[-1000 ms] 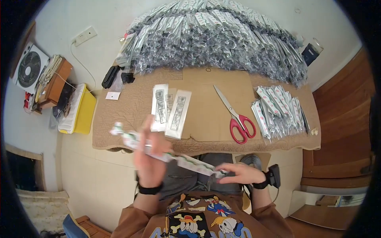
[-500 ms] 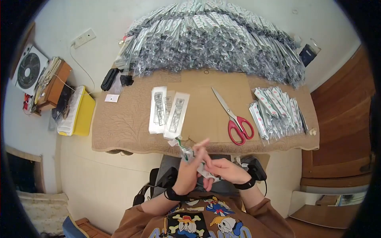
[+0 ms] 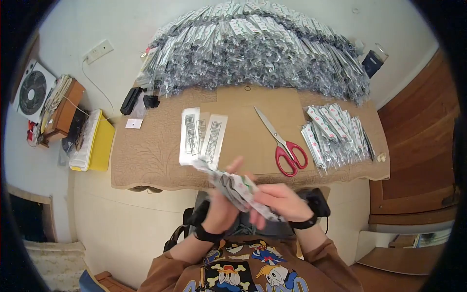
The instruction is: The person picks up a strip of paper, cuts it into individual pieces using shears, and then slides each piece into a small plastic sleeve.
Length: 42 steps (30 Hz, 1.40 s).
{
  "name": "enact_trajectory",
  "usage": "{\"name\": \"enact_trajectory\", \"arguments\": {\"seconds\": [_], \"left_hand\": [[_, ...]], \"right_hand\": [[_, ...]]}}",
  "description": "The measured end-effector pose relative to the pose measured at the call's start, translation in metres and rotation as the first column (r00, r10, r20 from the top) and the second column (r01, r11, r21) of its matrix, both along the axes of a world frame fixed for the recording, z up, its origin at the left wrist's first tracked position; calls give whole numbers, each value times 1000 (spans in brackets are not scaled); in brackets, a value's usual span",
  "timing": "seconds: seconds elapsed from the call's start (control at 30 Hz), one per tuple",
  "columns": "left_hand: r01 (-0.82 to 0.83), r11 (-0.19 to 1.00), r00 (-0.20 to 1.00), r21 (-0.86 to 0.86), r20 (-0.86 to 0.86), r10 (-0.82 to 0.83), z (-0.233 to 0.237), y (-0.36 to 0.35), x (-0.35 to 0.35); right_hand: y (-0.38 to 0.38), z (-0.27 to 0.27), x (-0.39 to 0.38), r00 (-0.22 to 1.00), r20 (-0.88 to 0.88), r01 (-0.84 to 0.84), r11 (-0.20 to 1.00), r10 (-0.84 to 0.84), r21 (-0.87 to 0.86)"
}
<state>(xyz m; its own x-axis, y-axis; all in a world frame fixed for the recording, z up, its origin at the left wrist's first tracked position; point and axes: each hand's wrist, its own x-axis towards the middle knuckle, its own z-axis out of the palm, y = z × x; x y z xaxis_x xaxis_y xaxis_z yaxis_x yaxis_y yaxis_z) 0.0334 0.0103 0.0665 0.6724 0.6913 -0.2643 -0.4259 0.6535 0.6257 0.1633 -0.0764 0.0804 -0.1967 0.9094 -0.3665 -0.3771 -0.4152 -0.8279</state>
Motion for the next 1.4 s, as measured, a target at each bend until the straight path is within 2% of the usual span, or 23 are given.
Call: {"name": "enact_trajectory", "arguments": {"seconds": [0.17, 0.23, 0.3, 0.37, 0.43, 0.5, 0.57, 0.63, 0.67, 0.7, 0.83, 0.87, 0.9, 0.93, 0.97, 1.0, 1.03, 1.1, 1.23, 1.27, 1.33, 1.37, 1.4], "left_hand": [[404, 864, 899, 300, -304, -315, -20, 16, -14], [131, 903, 980, 409, -191, -55, -9, 40, -27], [-311, 937, 932, 157, -140, 333, 43, 52, -28], [-319, 944, 934, 88, 196, 298, 26, 89, -62], [-214, 974, 940, 68, 287, 187, 4, 96, -63], [10, 998, 885, 58, 464, -36, -6, 95, -63], [0, 1000, 941, 9, 339, -3, -11, 60, -37], [-434, 892, 899, -129, -7, 437, 5, 13, 4], [-167, 966, 973, 199, -124, 194, -7, 9, -3], [160, 875, 950, 458, -312, -10, -20, 8, -11], [262, 701, 891, 663, -446, 88, -26, 40, -39], [325, 539, 868, 777, -471, 156, -16, 71, -58], [225, 605, 784, 764, -511, 352, -5, 89, -84], [372, 355, 458, 858, -502, 734, -16, 129, -127], [588, 146, 92, 796, -245, 965, -24, 179, -183], [591, 142, 93, 794, -241, 966, -14, 221, -252], [735, 195, -212, 649, -53, 976, 4, 288, -323], [347, 598, -510, 723, -390, 767, 64, 354, -436], [-92, 331, -332, 939, -342, 879, 89, 341, -556], [-87, 327, -336, 941, -337, 880, 79, 335, -573], [-222, 355, 18, 908, -360, 933, 55, 321, -569], [-211, 385, 65, 899, -380, 923, 46, 309, -547], [-200, 412, 113, 889, -397, 911, 44, 266, -466]], "right_hand": [[-3, -29, -8, 995, -90, 50, 997, -44, 63], [-24, -41, 16, 928, 336, -279, 901, 163, 333], [-46, -47, 44, 788, 518, -463, 874, 333, 143], [-61, -41, 59, 828, 452, -435, 889, 331, 145], [-66, -32, 59, 866, 382, -402, 904, 323, 145], [-60, -24, 49, 976, 132, -216, 872, 175, 439], [-42, -10, 31, 997, 57, -70, 879, 49, 472], [-9, -3, 5, 994, 111, -42, 977, 19, 211], [2, -4, -3, 995, 89, -52, 998, 49, 32], [6, -10, -6, 994, 92, -55, 998, 51, 35], [4, -30, -11, 982, -58, -175, 983, 177, 52], [0, -23, -3, 970, 64, -241, 961, 235, 138], [-4, -17, 7, 943, 188, -313, 925, 275, 217], [-9, -14, 17, 900, 315, -392, 875, 301, 283], [-13, -14, 26, 901, 314, -391, 875, 300, 285], [-17, -16, 35, 917, 267, -371, 880, 297, 296], [-20, -18, 44, 931, 219, -351, 885, 293, 307], [-23, -19, 53, 943, 162, -329, 890, 291, 317], [-20, -8, 58, 987, 156, -21, 917, -45, 398], [-18, -4, 59, 904, 338, 119, 915, -260, 384], [-15, 0, 59, 514, 638, 382, 819, -574, 428], [-12, -3, 59, 516, 634, 385, 817, -576, 428], [-8, -8, 59, 280, 788, 234, 835, -549, 499]]}}
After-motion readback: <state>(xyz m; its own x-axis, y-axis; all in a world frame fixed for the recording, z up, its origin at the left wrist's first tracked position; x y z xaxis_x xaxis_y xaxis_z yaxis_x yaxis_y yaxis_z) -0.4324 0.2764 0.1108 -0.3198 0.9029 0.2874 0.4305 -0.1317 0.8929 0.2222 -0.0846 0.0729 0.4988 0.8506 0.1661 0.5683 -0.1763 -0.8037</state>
